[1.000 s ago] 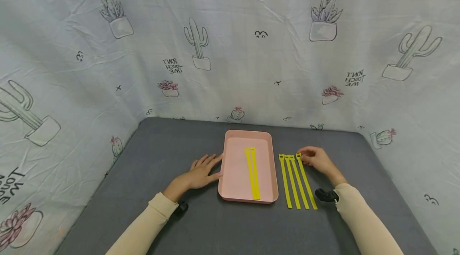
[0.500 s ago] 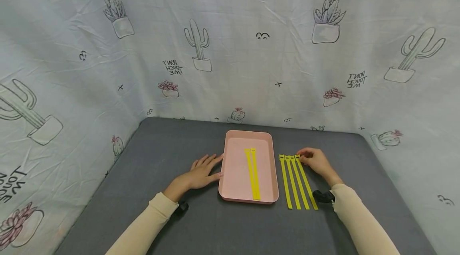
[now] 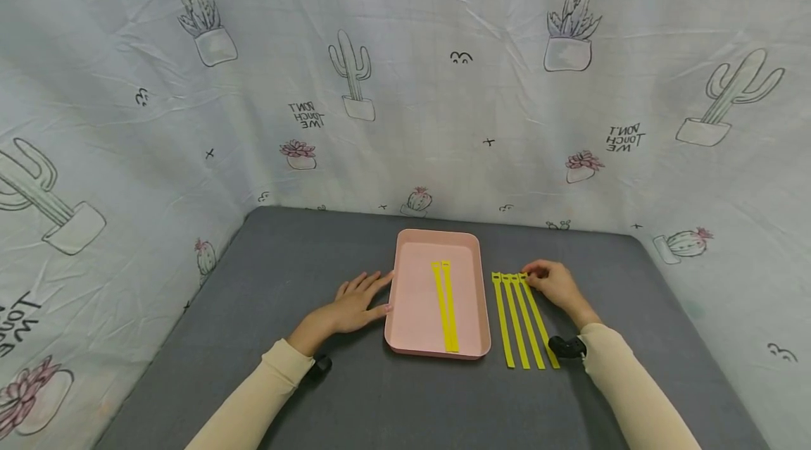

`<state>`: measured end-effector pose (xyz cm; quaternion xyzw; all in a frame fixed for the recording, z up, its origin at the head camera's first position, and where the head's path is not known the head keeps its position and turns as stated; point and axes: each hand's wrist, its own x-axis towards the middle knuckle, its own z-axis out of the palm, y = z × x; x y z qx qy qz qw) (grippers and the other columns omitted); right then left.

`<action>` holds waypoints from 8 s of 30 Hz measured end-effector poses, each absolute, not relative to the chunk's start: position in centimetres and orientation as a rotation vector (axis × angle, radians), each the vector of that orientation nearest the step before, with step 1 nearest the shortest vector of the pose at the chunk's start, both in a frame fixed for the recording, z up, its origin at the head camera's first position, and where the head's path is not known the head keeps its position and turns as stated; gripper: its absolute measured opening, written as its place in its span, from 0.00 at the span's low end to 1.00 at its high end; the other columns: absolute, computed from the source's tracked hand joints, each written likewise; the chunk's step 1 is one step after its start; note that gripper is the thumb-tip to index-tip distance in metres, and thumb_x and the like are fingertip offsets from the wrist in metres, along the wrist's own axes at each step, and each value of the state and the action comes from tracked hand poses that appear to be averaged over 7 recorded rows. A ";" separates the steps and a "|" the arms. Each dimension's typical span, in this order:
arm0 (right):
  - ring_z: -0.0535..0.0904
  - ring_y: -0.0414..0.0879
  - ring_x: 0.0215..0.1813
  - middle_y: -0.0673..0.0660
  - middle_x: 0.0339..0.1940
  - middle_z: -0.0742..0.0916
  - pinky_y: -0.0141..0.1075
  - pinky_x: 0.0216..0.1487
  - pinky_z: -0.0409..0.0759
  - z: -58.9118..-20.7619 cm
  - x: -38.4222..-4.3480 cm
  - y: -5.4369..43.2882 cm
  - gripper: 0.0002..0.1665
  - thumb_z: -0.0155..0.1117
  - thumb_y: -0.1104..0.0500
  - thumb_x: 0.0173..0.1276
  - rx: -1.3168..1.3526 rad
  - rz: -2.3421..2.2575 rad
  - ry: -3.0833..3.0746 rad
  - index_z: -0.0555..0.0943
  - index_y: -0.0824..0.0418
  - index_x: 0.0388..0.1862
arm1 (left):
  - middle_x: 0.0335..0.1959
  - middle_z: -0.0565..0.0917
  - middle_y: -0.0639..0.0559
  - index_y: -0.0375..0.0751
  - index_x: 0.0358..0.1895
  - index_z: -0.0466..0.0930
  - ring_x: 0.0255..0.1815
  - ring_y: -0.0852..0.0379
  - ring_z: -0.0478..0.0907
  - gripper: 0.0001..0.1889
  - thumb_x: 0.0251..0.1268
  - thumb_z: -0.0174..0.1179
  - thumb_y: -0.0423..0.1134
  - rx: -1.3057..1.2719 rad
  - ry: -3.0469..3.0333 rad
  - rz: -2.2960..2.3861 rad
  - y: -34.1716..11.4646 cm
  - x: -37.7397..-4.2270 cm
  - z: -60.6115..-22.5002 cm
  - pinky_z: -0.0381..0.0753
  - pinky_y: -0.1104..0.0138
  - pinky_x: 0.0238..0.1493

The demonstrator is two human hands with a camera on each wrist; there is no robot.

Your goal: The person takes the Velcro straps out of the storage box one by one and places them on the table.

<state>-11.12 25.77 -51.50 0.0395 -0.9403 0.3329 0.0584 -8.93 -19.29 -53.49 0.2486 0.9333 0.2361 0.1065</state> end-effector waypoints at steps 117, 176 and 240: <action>0.71 0.53 0.50 0.58 0.46 0.78 0.44 0.57 0.71 -52.3 -12.2 7.4 0.15 0.77 0.63 0.57 0.301 1.076 -2.664 0.80 0.60 0.40 | 0.82 0.49 0.43 0.62 0.81 0.44 0.83 0.35 0.41 0.36 0.75 0.44 0.63 0.769 2.742 0.702 -19.5 -7.3 -52.7 0.40 0.32 0.74; 0.80 0.45 0.34 0.57 0.33 0.86 0.30 0.38 0.78 -47.3 -8.9 7.5 0.14 0.68 0.64 0.67 0.362 1.333 -2.443 0.84 0.59 0.51 | 0.82 0.48 0.43 0.63 0.81 0.43 0.83 0.35 0.40 0.36 0.75 0.45 0.62 0.776 2.717 0.708 -19.9 -6.9 -52.4 0.39 0.32 0.74; 0.83 0.33 0.37 0.33 0.35 0.86 0.27 0.41 0.82 -38.9 -4.3 28.5 0.19 0.63 0.52 0.72 0.194 1.476 -2.585 0.78 0.56 0.59 | 0.82 0.48 0.44 0.63 0.81 0.43 0.83 0.35 0.40 0.37 0.75 0.45 0.63 0.689 2.756 0.742 -17.0 -7.9 -52.3 0.39 0.32 0.75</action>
